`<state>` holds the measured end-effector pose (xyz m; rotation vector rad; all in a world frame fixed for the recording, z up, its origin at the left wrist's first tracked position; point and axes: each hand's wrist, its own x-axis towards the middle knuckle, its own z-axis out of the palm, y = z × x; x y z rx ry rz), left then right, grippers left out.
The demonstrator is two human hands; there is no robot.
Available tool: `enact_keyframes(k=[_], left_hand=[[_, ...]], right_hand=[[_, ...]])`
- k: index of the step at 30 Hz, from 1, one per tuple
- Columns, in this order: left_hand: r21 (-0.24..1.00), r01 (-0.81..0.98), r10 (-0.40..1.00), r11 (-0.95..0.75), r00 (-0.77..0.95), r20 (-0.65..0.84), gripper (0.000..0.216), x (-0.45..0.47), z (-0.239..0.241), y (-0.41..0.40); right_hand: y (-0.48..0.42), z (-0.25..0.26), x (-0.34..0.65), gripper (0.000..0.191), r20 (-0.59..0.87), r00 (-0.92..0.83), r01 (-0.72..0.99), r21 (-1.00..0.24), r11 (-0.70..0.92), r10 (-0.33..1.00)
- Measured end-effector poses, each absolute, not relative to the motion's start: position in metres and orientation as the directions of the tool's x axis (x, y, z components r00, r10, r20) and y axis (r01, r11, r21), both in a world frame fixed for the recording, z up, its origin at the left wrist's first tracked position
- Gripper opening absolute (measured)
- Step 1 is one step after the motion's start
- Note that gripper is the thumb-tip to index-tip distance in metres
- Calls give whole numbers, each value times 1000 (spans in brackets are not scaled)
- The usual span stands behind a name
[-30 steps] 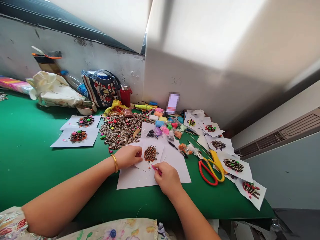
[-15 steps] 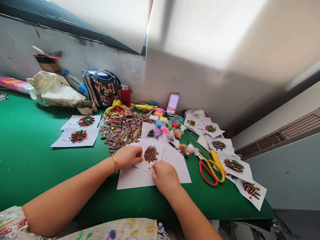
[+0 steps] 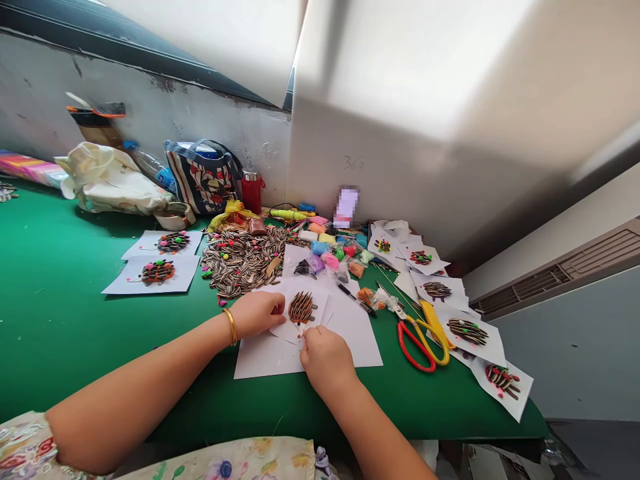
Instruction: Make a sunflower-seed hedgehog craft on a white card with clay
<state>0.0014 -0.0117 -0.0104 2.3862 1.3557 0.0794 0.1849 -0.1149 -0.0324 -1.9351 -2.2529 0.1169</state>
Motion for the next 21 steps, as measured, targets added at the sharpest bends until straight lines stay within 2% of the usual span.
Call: enact_keyframes(k=[21], left_hand=[[366,818,840,-443,522,-150,13,2,-8,-13]], right_hand=[[-116,-31,191,23,73,-121,966,-222,134,990]])
